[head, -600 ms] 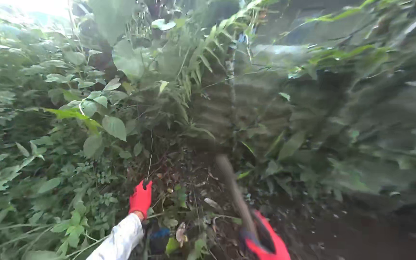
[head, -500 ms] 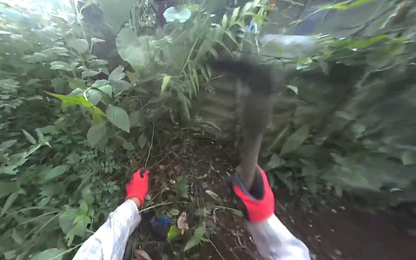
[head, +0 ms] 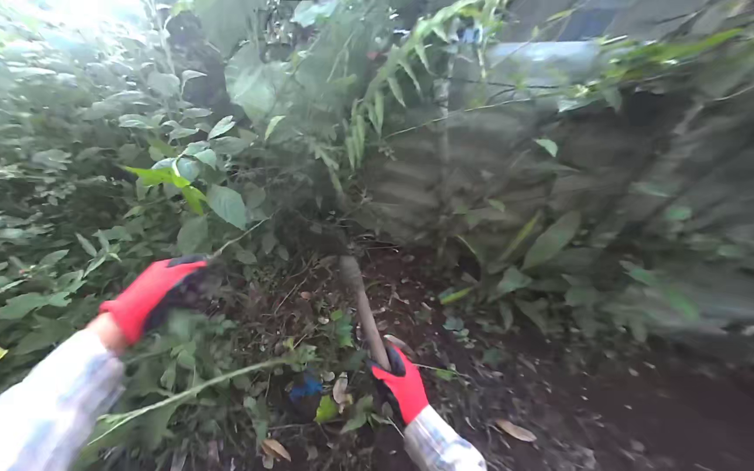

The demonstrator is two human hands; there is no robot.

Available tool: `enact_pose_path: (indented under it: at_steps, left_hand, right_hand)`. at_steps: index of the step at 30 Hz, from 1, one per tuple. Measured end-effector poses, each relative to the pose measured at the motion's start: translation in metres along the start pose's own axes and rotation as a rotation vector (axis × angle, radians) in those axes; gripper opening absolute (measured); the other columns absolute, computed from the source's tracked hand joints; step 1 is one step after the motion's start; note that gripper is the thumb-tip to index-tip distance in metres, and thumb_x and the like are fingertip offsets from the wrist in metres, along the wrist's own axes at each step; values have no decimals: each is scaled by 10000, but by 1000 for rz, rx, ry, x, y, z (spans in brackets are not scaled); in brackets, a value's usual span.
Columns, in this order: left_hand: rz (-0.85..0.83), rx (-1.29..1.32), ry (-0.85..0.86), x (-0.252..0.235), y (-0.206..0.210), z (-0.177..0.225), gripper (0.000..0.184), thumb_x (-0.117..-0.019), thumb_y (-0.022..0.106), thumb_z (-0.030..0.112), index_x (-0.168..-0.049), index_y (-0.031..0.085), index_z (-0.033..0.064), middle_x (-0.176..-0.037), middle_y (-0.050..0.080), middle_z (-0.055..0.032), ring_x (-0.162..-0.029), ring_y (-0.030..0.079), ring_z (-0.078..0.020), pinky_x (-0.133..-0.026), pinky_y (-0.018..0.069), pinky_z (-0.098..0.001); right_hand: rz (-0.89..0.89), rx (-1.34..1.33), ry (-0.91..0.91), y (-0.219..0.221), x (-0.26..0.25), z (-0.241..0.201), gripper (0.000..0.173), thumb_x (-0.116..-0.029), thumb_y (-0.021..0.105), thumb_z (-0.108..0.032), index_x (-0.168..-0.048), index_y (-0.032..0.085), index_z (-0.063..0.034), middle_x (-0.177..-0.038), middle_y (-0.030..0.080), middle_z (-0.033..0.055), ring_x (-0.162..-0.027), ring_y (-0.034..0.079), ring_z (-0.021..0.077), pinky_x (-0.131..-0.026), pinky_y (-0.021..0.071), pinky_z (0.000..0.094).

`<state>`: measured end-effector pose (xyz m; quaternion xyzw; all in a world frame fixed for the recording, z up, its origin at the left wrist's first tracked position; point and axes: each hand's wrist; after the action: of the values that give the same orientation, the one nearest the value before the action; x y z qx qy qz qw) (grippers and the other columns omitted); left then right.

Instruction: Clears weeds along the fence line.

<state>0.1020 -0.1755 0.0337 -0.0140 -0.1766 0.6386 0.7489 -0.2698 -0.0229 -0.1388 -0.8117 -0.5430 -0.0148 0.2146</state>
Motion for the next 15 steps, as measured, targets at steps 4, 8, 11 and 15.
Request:
enact_pose_path:
  at_steps: [4,8,11,15]
  left_hand:
    - [-254,229,218,11,-42,47,207,-1058,480,260,-1118,670,204,-745,634,36,-569,596,-20,-500,523,-157]
    - [-117,25,418,21,-10,111,288,-1040,541,145,-1302,659,166,-872,699,-42,-649,662,-93,-574,586,-231]
    - [-109,-55,481,31,40,152,265,-1058,522,147,-1287,655,136,-915,703,-34,-709,674,-103,-625,596,-247]
    - [-155,52,569,16,85,170,263,-1039,517,126,-1272,638,114,-1024,709,-47,-875,696,-156,-790,611,-342]
  right_hand:
    - [-36,-24,98,-17,3,17,589,-943,729,-113,-1482,500,-54,-1174,677,231,-919,699,309,-833,585,490]
    - [-31,-31,147,-29,-5,35,589,-941,733,-97,-1481,500,-72,-1198,670,238,-957,701,332,-847,585,511]
    - [-32,-18,180,-32,-13,49,595,-939,741,-123,-1485,507,-88,-1224,671,229,-992,701,337,-883,577,515]
    - [-78,-33,275,-42,-33,54,516,-987,691,-158,-1457,502,-60,-1137,679,220,-892,703,316,-787,596,495]
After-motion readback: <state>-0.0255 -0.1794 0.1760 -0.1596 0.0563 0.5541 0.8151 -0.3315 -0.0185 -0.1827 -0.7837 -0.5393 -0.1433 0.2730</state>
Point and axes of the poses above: each hand's wrist, its own x-axis away from the middle knuckle, its own y-axis out of the palm, z = x × y
